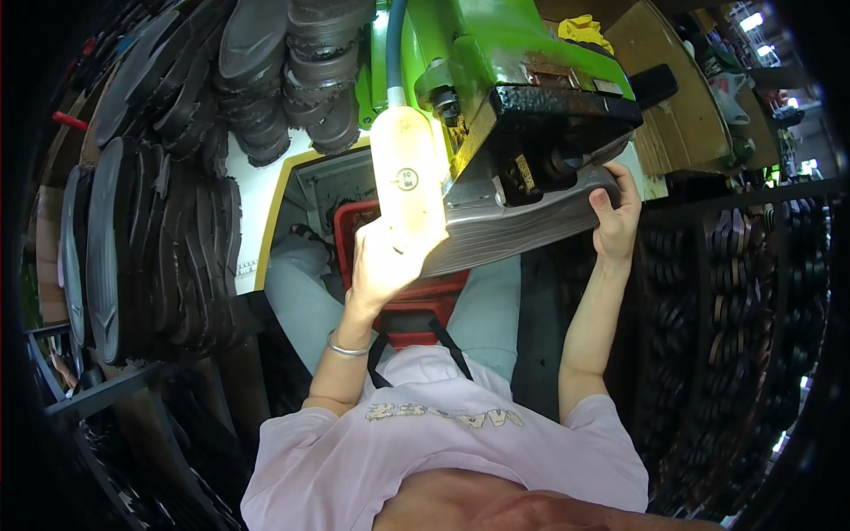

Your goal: The person repeatedly presses the bottom of a dark shoe sole against a rotating grinding wheel on a green machine. They hold the sole with both hands, moving it back and forth to smooth the surface. The person handles multiple soles, picking them from a stack and placing them back after processing.

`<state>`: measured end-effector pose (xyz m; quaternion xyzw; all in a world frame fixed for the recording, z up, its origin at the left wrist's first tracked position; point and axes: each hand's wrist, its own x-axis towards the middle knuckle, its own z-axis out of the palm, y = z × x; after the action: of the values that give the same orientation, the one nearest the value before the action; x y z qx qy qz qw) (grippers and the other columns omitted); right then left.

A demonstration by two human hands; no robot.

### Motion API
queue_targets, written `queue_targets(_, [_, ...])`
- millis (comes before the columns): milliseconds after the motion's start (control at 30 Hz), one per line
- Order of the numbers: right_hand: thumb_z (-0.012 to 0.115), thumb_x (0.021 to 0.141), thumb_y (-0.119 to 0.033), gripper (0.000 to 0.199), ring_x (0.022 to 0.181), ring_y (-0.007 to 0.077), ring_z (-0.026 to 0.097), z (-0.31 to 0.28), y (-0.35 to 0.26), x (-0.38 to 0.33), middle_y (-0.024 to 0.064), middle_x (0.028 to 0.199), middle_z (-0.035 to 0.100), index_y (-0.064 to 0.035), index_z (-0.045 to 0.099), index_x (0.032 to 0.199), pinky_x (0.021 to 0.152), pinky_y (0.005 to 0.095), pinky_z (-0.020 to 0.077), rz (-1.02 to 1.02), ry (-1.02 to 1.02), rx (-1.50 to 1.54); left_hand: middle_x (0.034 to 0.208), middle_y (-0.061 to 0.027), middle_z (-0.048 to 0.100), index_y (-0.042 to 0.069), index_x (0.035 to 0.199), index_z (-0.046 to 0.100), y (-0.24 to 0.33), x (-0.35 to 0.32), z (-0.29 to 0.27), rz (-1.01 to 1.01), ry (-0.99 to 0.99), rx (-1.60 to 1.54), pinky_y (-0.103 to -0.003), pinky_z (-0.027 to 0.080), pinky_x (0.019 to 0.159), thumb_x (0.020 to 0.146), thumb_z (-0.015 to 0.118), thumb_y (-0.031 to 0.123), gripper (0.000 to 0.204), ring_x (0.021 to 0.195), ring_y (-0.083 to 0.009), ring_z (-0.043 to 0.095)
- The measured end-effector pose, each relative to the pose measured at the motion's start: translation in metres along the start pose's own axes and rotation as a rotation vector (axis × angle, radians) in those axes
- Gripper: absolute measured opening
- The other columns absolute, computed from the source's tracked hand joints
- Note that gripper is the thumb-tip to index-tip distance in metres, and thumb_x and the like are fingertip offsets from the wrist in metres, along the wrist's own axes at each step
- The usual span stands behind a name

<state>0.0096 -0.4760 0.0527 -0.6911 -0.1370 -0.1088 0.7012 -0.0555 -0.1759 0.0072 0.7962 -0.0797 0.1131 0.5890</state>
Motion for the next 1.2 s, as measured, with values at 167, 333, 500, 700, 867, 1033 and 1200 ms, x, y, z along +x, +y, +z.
queue_targets(167, [0.075,0.082,-0.019,0.037,0.086,0.0088,0.056,0.029,0.003,0.002,0.0026,0.094,0.062,0.0003,0.057,0.108,0.080,0.0218,0.0435,0.037,0.004,0.031,0.091,-0.0138,0.069,-0.004,0.099,0.066,-0.010,-0.005,-0.019,-0.028,0.033,-0.055,-0.028,0.052,0.076,0.074,0.075,0.004,0.028,0.082,-0.0179,0.067])
queue_targets(333, [0.078,0.080,-0.028,0.045,0.084,0.0087,0.054,0.054,0.014,-0.007,0.0021,0.092,0.060,0.0010,0.057,0.107,0.077,0.0215,0.0426,-0.019,-0.022,-0.005,0.093,-0.0116,0.068,-0.003,0.103,0.065,0.001,-0.010,-0.051,-0.154,-0.081,-0.067,-0.026,0.051,0.076,0.075,0.072,0.002,0.029,0.084,-0.0154,0.066])
queue_targets(500, [0.079,0.076,-0.039,0.056,0.085,0.0104,0.054,0.044,0.029,-0.023,0.0032,0.093,0.058,0.0014,0.056,0.108,0.078,0.0229,0.0424,-0.074,0.042,0.055,0.086,-0.0090,0.068,0.000,0.100,0.067,0.008,-0.009,-0.052,-0.032,-0.080,-0.012,-0.026,0.050,0.069,0.076,0.073,0.006,0.025,0.073,-0.0137,0.063])
queue_targets(700, [0.081,0.070,-0.045,0.066,0.088,0.0144,0.056,0.006,0.039,-0.046,0.0063,0.096,0.058,0.0007,0.056,0.109,0.081,0.0263,0.0439,-0.089,0.189,0.069,0.080,-0.0086,0.066,0.002,0.100,0.068,0.007,0.004,-0.026,-0.049,-0.174,-0.034,-0.027,0.043,0.061,0.082,0.068,0.011,0.020,0.063,-0.0131,0.054])
queue_targets(867, [0.081,0.069,-0.047,0.066,0.084,0.0148,0.057,0.003,0.026,-0.051,0.0069,0.094,0.059,0.0016,0.057,0.107,0.078,0.0263,0.0451,-0.142,0.181,-0.035,0.072,-0.0137,0.064,0.003,0.099,0.068,0.001,0.014,-0.019,0.111,-0.275,-0.023,-0.030,0.044,0.055,0.082,0.066,0.009,0.018,0.056,-0.0203,0.056])
queue_targets(1033, [0.080,0.070,-0.048,0.065,0.084,0.0150,0.057,0.002,0.021,-0.051,0.0067,0.093,0.059,0.0023,0.057,0.105,0.077,0.0260,0.0447,-0.166,0.169,-0.098,0.075,-0.0127,0.065,0.002,0.095,0.068,0.003,0.013,-0.023,0.410,-0.300,0.210,-0.034,0.049,0.057,0.081,0.065,0.007,0.015,0.061,-0.0268,0.062])
queue_targets(1200, [0.080,0.071,-0.047,0.064,0.084,0.0156,0.058,0.002,0.019,-0.053,0.0074,0.093,0.059,0.0026,0.057,0.105,0.077,0.0263,0.0451,-0.176,0.157,-0.097,0.076,-0.0120,0.061,0.001,0.088,0.063,0.012,0.004,-0.019,0.436,-0.220,0.338,-0.034,0.048,0.058,0.079,0.063,-0.001,0.010,0.065,-0.0269,0.060])
